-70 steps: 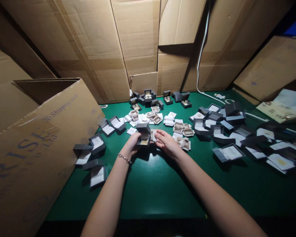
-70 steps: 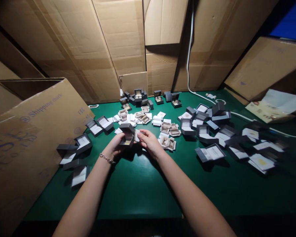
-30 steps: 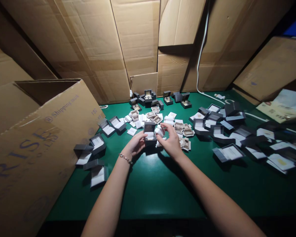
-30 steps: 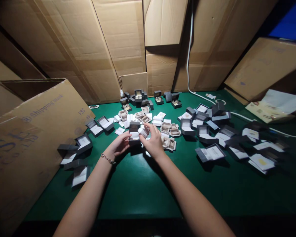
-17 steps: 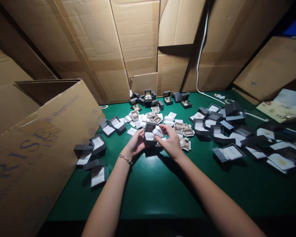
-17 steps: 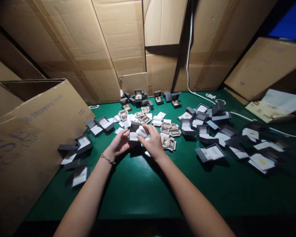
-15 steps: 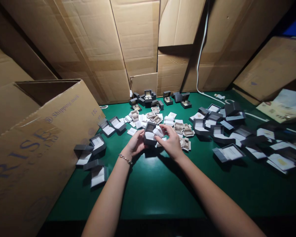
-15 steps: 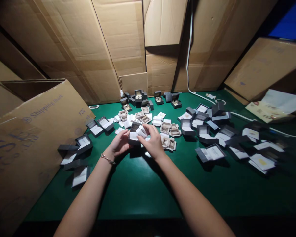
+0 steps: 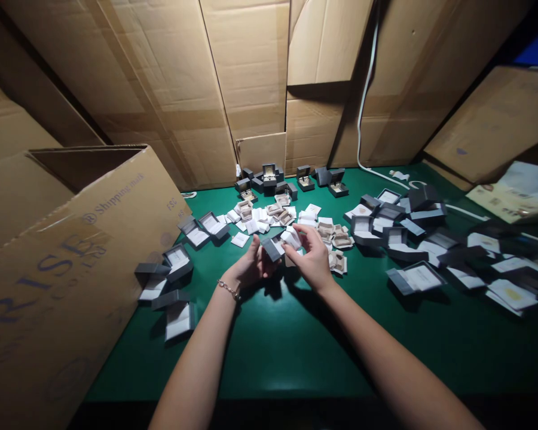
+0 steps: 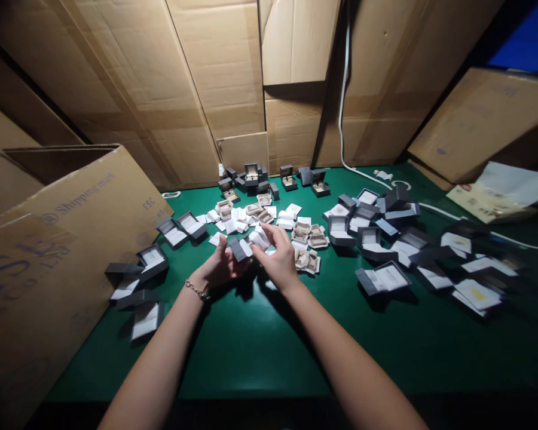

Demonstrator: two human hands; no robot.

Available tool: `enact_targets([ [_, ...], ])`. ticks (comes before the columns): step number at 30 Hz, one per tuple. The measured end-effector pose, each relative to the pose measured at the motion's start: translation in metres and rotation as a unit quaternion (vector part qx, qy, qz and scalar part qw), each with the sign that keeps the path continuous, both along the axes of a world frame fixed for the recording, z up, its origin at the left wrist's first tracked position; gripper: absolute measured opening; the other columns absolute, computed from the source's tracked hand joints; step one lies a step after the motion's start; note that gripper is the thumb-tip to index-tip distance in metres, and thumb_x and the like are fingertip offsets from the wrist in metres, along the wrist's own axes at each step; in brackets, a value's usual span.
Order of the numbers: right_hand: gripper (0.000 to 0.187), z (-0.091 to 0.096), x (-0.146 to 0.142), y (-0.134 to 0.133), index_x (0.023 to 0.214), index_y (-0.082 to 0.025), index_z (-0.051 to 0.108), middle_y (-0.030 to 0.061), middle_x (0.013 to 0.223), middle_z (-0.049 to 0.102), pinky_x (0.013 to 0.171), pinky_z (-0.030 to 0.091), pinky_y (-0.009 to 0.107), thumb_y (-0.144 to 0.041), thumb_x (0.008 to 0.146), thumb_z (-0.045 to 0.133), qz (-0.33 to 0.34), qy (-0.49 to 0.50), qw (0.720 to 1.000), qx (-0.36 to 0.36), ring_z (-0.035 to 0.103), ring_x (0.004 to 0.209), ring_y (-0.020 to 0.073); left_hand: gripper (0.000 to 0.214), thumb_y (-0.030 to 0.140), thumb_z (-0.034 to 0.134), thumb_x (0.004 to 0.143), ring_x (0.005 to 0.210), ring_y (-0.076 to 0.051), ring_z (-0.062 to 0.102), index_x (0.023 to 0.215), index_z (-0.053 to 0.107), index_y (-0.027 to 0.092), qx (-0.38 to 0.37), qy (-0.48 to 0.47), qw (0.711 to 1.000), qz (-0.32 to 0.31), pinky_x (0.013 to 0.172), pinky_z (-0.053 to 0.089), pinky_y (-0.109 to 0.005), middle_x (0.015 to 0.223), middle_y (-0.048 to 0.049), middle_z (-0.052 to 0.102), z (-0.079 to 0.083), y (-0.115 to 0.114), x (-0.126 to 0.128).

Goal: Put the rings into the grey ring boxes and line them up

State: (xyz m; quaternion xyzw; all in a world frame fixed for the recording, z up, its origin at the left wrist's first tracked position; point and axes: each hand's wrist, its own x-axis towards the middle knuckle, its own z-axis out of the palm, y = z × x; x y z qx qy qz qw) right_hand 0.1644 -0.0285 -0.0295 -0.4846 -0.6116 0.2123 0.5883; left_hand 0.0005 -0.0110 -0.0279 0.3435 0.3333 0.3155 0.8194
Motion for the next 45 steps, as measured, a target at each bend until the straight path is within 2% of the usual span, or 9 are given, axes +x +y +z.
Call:
enact_targets([
  [3, 0.038, 0.0, 0.002, 0.002, 0.108, -0.021, 0.061, 0.0077, 0.105, 0.063, 0.086, 0.052, 0.04, -0.025, 0.071, 0.067, -0.017, 0.013, 1.0, -0.013, 0.061, 0.096, 0.0222, 0.071, 0.056, 0.085, 0.042, 0.047, -0.005, 0.043, 0.095, 0.06, 0.016, 0.046, 0.003, 0.999, -0.005, 0.041, 0.03, -0.017, 0.063, 0.0017, 0.056, 0.003, -0.002, 0.002],
  [6, 0.04, -0.003, 0.002, 0.004, 0.109, -0.019, 0.06, 0.009, 0.106, 0.062, 0.085, 0.052, 0.04, -0.028, 0.071, 0.068, -0.027, 0.042, 0.998, -0.035, 0.061, 0.095, 0.0227, 0.077, 0.029, 0.089, 0.046, 0.044, -0.003, 0.038, 0.113, 0.052, 0.02, 0.096, 0.066, 0.993, 0.013, 0.041, 0.028, -0.016, 0.062, 0.0074, 0.05, 0.005, -0.004, 0.008],
  [8, 0.042, -0.006, 0.001, 0.005, 0.109, -0.019, 0.06, 0.0094, 0.107, 0.062, 0.085, 0.052, 0.04, -0.029, 0.07, 0.069, -0.021, 0.063, 0.997, -0.05, 0.062, 0.096, 0.0226, 0.077, 0.025, 0.085, 0.055, 0.044, -0.003, 0.039, 0.122, 0.047, 0.022, 0.118, 0.113, 0.985, 0.046, 0.041, 0.027, -0.017, 0.066, 0.0064, 0.052, 0.004, -0.004, 0.012],
  [15, 0.048, -0.008, -0.003, 0.005, 0.115, -0.019, 0.057, 0.0109, 0.114, 0.061, 0.087, 0.052, 0.039, -0.034, 0.071, 0.069, 0.015, 0.126, 0.989, -0.076, 0.061, 0.099, 0.0219, 0.049, 0.035, 0.078, 0.065, 0.044, -0.004, 0.042, 0.105, 0.058, 0.018, 0.131, 0.115, 0.971, 0.162, 0.043, 0.032, -0.018, 0.067, 0.0035, 0.057, -0.004, 0.004, 0.011],
  [20, 0.049, -0.007, 0.005, 0.011, 0.116, -0.021, 0.056, 0.0103, 0.114, 0.061, 0.095, 0.046, 0.044, -0.034, 0.071, 0.068, -0.023, 0.128, 0.988, -0.083, 0.057, 0.108, 0.0234, 0.037, 0.038, 0.074, 0.067, 0.078, -0.016, 0.064, 0.094, 0.063, 0.016, 0.057, 0.001, 0.985, 0.161, 0.067, 0.051, -0.025, 0.088, -0.0053, 0.067, 0.002, 0.002, 0.007],
  [26, 0.049, -0.009, 0.005, 0.012, 0.117, -0.023, 0.056, 0.0083, 0.112, 0.062, 0.087, 0.051, 0.039, -0.024, 0.068, 0.062, 0.043, 0.063, 0.993, -0.091, 0.058, 0.105, 0.0223, 0.042, 0.057, 0.062, 0.074, 0.116, -0.029, 0.056, 0.087, 0.064, 0.017, 0.041, -0.056, 0.984, 0.161, 0.082, 0.054, -0.037, 0.124, -0.0108, 0.061, 0.008, 0.0, 0.002],
  [31, 0.047, 0.0, -0.002, 0.001, 0.108, -0.025, 0.062, 0.005, 0.115, 0.065, 0.099, 0.046, 0.043, -0.009, 0.065, 0.049, 0.11, -0.055, 0.992, -0.018, 0.057, 0.112, 0.022, 0.068, 0.072, 0.068, 0.056, 0.106, -0.03, 0.061, 0.099, 0.062, 0.021, 0.04, -0.097, 0.987, 0.124, 0.084, 0.052, -0.041, 0.118, -0.0113, 0.064, 0.004, -0.001, -0.001],
  [36, 0.051, 0.0, -0.001, 0.001, 0.1, -0.025, 0.065, 0.0027, 0.111, 0.068, 0.108, 0.039, 0.045, -0.003, 0.062, 0.04, 0.134, -0.077, 0.988, 0.017, 0.058, 0.116, 0.0197, 0.07, 0.076, 0.062, 0.059, 0.097, -0.029, 0.065, 0.101, 0.061, 0.02, 0.003, -0.094, 0.989, 0.111, 0.08, 0.053, -0.041, 0.101, -0.0098, 0.068, 0.005, -0.004, -0.001],
  [45, 0.013, -0.001, -0.001, -0.001, 0.088, -0.022, 0.062, 0.0124, 0.128, 0.059, 0.104, 0.04, 0.049, -0.02, 0.076, 0.056, 0.089, -0.086, 0.992, 0.007, 0.049, 0.128, 0.0265, 0.069, 0.075, 0.063, 0.06, 0.111, -0.03, 0.06, 0.096, 0.064, 0.016, 0.041, -0.134, 0.985, 0.099, 0.089, 0.051, -0.037, 0.108, -0.013, 0.067, 0.0, -0.002, 0.004],
])
